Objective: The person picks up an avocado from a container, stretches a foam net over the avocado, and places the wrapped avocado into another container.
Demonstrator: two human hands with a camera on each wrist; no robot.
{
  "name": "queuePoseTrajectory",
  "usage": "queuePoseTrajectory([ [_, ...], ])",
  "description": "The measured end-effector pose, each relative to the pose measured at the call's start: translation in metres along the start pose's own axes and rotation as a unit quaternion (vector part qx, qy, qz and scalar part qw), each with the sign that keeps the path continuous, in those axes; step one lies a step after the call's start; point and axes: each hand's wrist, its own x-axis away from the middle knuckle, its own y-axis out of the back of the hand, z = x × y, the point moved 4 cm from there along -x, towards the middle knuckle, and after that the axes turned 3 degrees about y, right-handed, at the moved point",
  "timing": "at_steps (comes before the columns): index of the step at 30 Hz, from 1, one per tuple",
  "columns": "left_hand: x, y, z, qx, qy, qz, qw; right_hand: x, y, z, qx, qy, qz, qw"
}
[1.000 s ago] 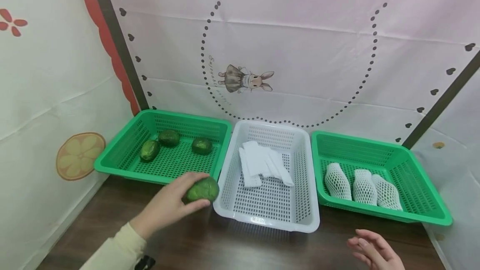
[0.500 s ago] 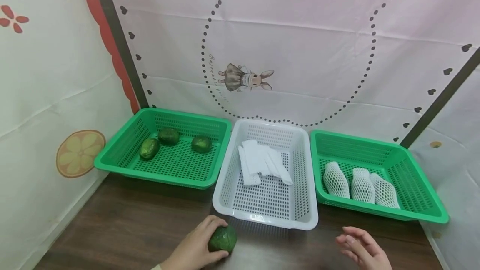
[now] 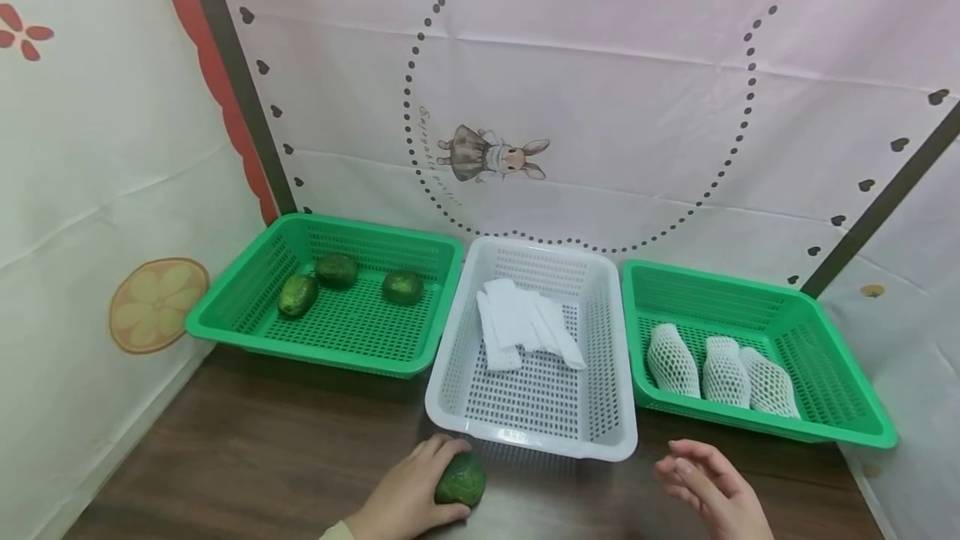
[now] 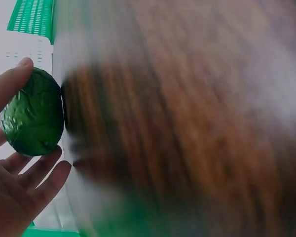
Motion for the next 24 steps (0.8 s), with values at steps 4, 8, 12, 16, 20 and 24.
queuePoseTrajectory([
  [4, 0.0, 0.011, 0.0, -0.015, -0.003, -0.025, 0.9996, -0.008, -0.04, 0.065, 0.059, 0.059, 0.041, 0.996],
  [8, 0.004, 0.037, 0.001, -0.037, -0.006, -0.066, 0.9971, -0.04, -0.071, 0.118, 0.169, 0.073, 0.047, 0.982],
  [12, 0.01, 0.06, 0.005, -0.058, 0.0, -0.073, 0.9957, -0.101, -0.098, 0.124, 0.308, 0.042, 0.07, 0.948],
  [16, 0.018, 0.074, 0.012, -0.066, 0.007, -0.055, 0.9962, -0.166, -0.119, 0.082, 0.418, -0.029, 0.113, 0.901],
  [20, 0.022, 0.078, 0.015, -0.05, 0.018, -0.026, 0.9983, -0.197, -0.12, 0.036, 0.48, -0.116, 0.107, 0.863],
  [24, 0.025, 0.079, 0.017, -0.038, 0.018, -0.011, 0.9991, -0.206, -0.114, 0.012, 0.499, -0.166, 0.077, 0.847],
])
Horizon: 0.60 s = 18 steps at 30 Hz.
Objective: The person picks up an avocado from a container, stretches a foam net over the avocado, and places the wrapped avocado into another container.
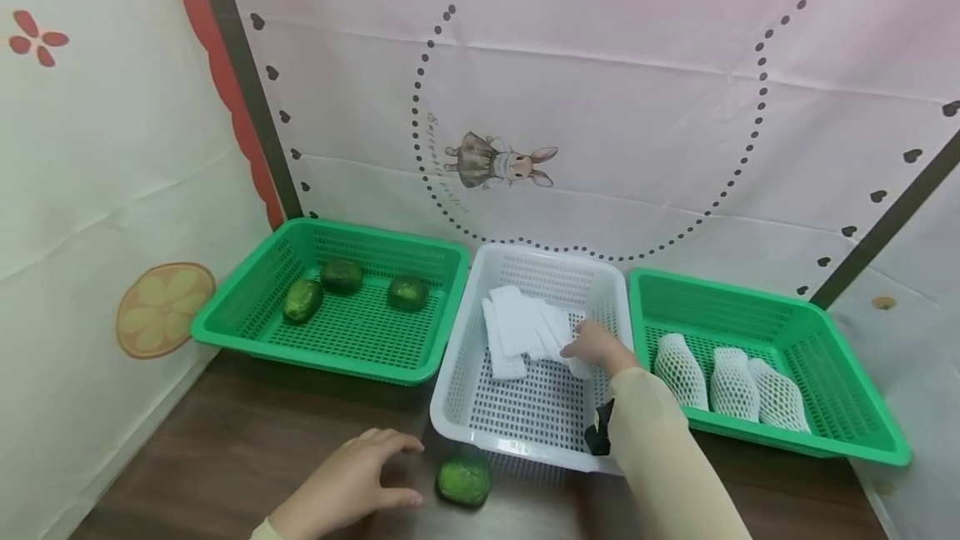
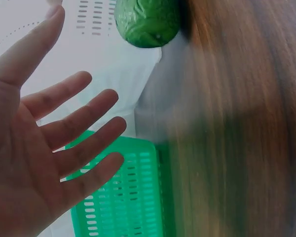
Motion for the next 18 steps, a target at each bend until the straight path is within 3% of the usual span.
queuePoseTrajectory([
  [11, 0.003, -0.003, 0.0, 0.007, -0.004, -0.006, 0.9999, -0.008, -0.011, -0.011, 0.03, -0.029, -0.021, 0.999],
  [18, 0.005, -0.001, 0.002, 0.005, 0.007, -0.005, 1.0, 0.0, 0.015, 0.007, 0.016, -0.005, -0.052, 0.999],
])
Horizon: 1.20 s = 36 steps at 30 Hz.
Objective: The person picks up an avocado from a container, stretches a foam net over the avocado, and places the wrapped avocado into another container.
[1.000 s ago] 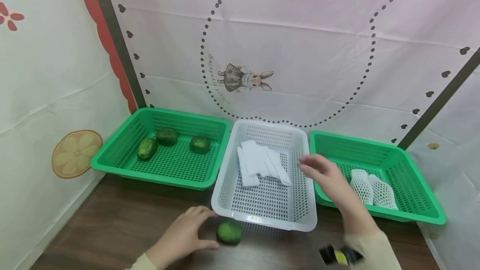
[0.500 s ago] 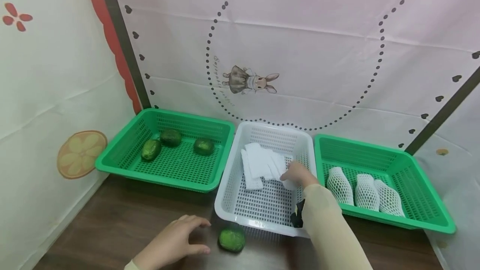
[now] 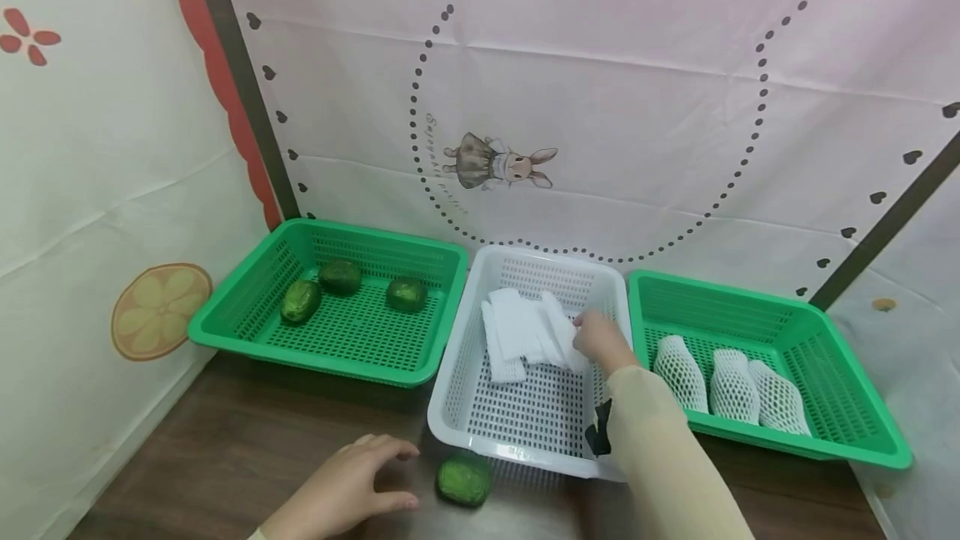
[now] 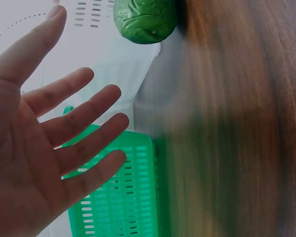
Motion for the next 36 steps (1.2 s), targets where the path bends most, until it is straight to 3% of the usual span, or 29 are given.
queuePoseTrajectory([
  [6, 0.004, 0.013, -0.007, 0.01, -0.007, -0.006, 0.9999, 0.027, 0.037, 0.03, -0.106, 0.066, -0.012, 0.992],
  [10, 0.003, 0.026, -0.024, 0.035, -0.065, -0.083, 0.9938, 0.065, 0.049, 0.044, -0.176, 0.145, 0.011, 0.974],
  [12, 0.001, 0.033, -0.037, 0.06, -0.116, -0.139, 0.9816, 0.087, 0.049, 0.048, -0.215, 0.175, 0.032, 0.96],
  [15, -0.003, 0.042, -0.062, 0.088, -0.2, -0.217, 0.9515, 0.12, 0.041, 0.05, -0.271, 0.214, 0.071, 0.936],
  [18, -0.008, 0.043, -0.086, 0.066, -0.253, -0.278, 0.9244, 0.149, 0.023, 0.048, -0.322, 0.246, 0.114, 0.907],
  [19, -0.011, 0.041, -0.092, 0.048, -0.261, -0.29, 0.9195, 0.156, 0.016, 0.047, -0.336, 0.263, 0.128, 0.895],
  [22, -0.017, 0.03, -0.108, -0.02, -0.268, -0.296, 0.9166, 0.175, -0.007, 0.044, -0.372, 0.312, 0.159, 0.86],
  [25, -0.02, 0.018, -0.118, -0.065, -0.283, -0.278, 0.9155, 0.187, -0.026, 0.041, -0.402, 0.333, 0.181, 0.833],
  [27, -0.018, 0.011, -0.12, -0.075, -0.297, -0.277, 0.9107, 0.193, -0.035, 0.036, -0.421, 0.318, 0.193, 0.827],
  [31, -0.013, 0.005, -0.117, -0.047, -0.313, -0.292, 0.9024, 0.2, -0.04, 0.027, -0.449, 0.294, 0.204, 0.819],
  [36, -0.012, 0.004, -0.109, -0.003, -0.291, -0.29, 0.9118, 0.206, -0.042, 0.022, -0.474, 0.301, 0.23, 0.795],
])
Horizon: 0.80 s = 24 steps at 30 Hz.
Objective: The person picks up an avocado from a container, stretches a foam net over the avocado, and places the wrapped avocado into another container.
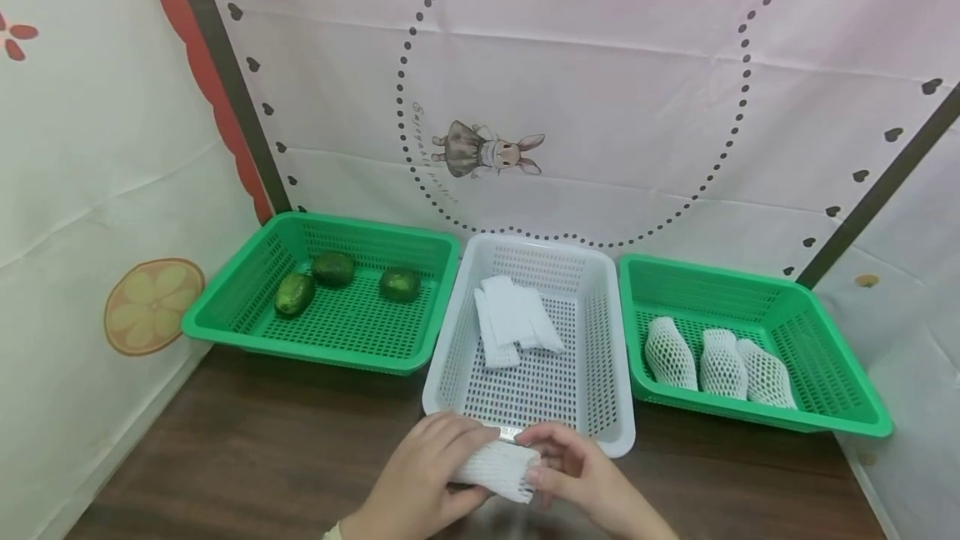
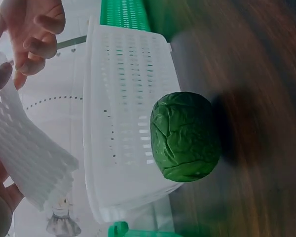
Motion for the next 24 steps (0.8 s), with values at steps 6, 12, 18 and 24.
queuePoseTrajectory([
  [6, 0.012, -0.003, 0.002, -0.006, 0.021, 0.033, 0.9992, -0.001, -0.008, -0.022, 0.014, -0.069, -0.056, 0.996],
  [12, 0.036, -0.001, 0.014, 0.075, 0.079, 0.093, 0.9897, 0.005, -0.01, -0.051, 0.025, -0.175, -0.153, 0.972],
  [18, 0.056, 0.01, 0.032, 0.153, 0.172, 0.129, 0.9645, 0.001, -0.016, -0.068, 0.031, -0.171, -0.132, 0.976],
  [24, 0.069, 0.02, 0.046, 0.113, 0.22, 0.139, 0.959, -0.015, -0.023, -0.077, 0.129, -0.094, -0.034, 0.987],
])
